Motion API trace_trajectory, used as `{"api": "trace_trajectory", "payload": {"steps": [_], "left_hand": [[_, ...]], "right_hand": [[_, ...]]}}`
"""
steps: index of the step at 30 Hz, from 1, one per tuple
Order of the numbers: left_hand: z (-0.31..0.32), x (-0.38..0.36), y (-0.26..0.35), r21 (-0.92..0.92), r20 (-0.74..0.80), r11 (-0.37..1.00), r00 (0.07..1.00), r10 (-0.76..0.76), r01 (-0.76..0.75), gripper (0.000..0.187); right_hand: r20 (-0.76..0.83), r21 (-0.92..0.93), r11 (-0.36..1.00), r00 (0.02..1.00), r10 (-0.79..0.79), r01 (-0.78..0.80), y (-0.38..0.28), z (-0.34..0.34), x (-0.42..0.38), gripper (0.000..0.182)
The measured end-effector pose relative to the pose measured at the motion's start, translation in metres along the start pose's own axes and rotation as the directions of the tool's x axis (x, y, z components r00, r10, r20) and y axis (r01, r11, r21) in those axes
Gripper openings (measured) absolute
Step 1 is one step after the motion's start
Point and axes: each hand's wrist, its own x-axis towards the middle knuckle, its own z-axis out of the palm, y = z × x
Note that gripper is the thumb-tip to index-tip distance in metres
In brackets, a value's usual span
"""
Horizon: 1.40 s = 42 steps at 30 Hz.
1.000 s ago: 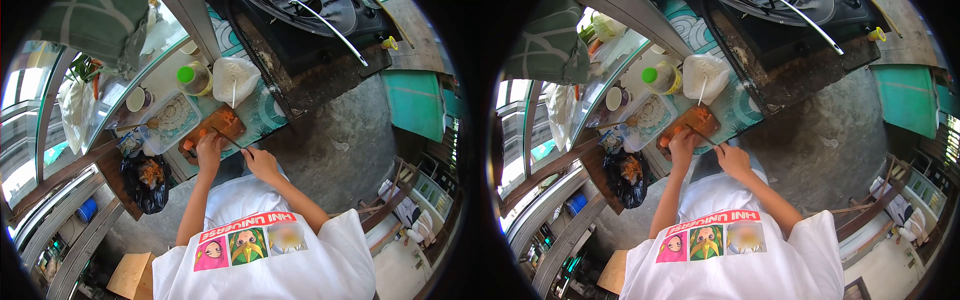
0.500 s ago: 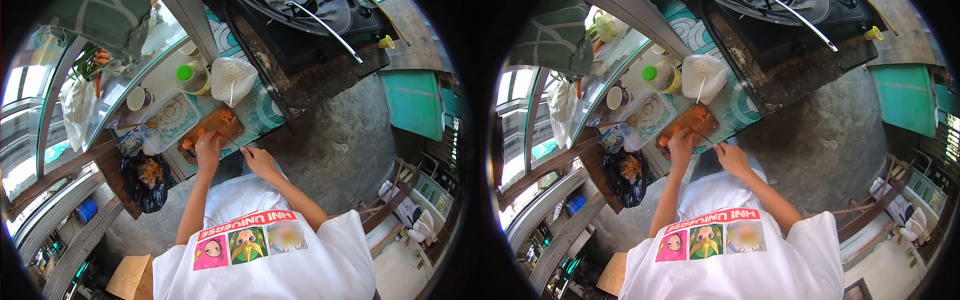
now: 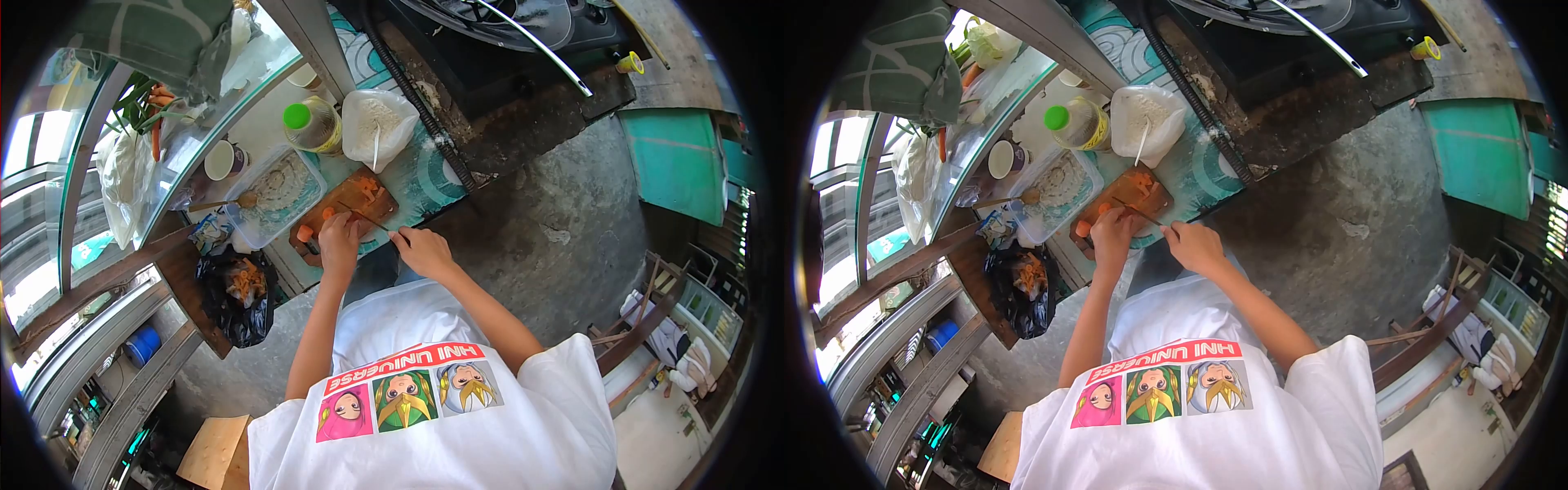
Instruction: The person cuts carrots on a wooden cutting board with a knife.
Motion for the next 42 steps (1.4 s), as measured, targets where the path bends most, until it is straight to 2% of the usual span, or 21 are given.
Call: {"api": "trace_trajectory", "payload": {"steps": [2,5,7,12,14,20,23,28,35,36,39,41,42], "left_hand": [[0.002,0.0,-0.001,0.037,-0.07,0.998,0.996,0.046,-0.043,0.022],[0.001,0.0,0.004,-0.007,-0.056,1.0,0.998,0.017,-0.018,0.022],[0.0,0.001,0.003,0.006,-0.058,1.0,0.998,0.03,-0.029,0.023],[-0.001,-0.001,0.002,0.015,-0.015,1.0,1.0,-0.002,0.002,0.023],[0.002,0.0,-0.001,0.012,-0.057,0.999,0.998,0.032,-0.032,0.024],[0.0,0.001,0.002,0.023,-0.057,0.998,0.997,0.056,-0.055,0.025],[0.0,0.0,0.002,0.035,-0.058,0.999,0.998,0.03,-0.028,0.025],[0.001,0.0,0.001,0.015,-0.052,1.0,0.998,0.026,-0.025,0.025],[0.0,0.001,0.002,0.011,-0.035,1.0,0.999,0.008,-0.007,0.024],[-0.001,0.002,0.002,0.01,-0.038,1.0,0.999,0.012,-0.011,0.024],[-0.006,0.005,-0.001,-0.002,0.001,0.998,0.998,0.066,-0.066,0.025],[-0.011,0.007,-0.003,0.07,0.071,0.971,0.972,0.222,-0.227,0.027],[-0.012,0.007,-0.005,0.072,0.071,0.971,0.973,0.221,-0.226,0.027]], "right_hand": [[-0.011,-0.017,1.0,1.0,0.008,-0.009,0.001,0.006,0.0,0.042],[-0.047,-0.007,0.999,0.998,0.031,-0.031,0.006,0.015,0.003,0.043],[0.004,0.092,0.995,0.999,0.047,-0.047,0.005,0.013,0.004,0.043],[0.02,0.059,0.997,0.999,0.046,-0.047,-0.001,0.005,-0.001,0.044],[0.012,0.036,0.998,0.999,0.044,-0.044,0.002,0.006,0.003,0.044],[0.039,0.073,0.994,0.996,0.078,-0.081,0.008,0.009,0.005,0.044],[0.015,0.103,0.994,0.999,0.043,-0.044,0.007,0.005,0.002,0.043],[0.053,0.039,0.999,0.998,0.029,-0.031,0.009,0.007,0.011,0.042],[-0.024,0.051,0.998,0.999,0.031,-0.03,0.014,0.023,0.009,0.042],[-0.039,0.114,0.992,0.997,0.061,-0.056,0.015,0.027,0.009,0.044],[-0.036,0.205,0.973,0.993,0.113,-0.103,0.018,0.033,0.007,0.044],[-0.011,0.232,0.964,0.991,0.132,-0.126,0.018,0.034,0.006,0.042],[-0.041,0.228,0.966,0.99,0.136,-0.123,0.018,0.035,0.005,0.043]]}}
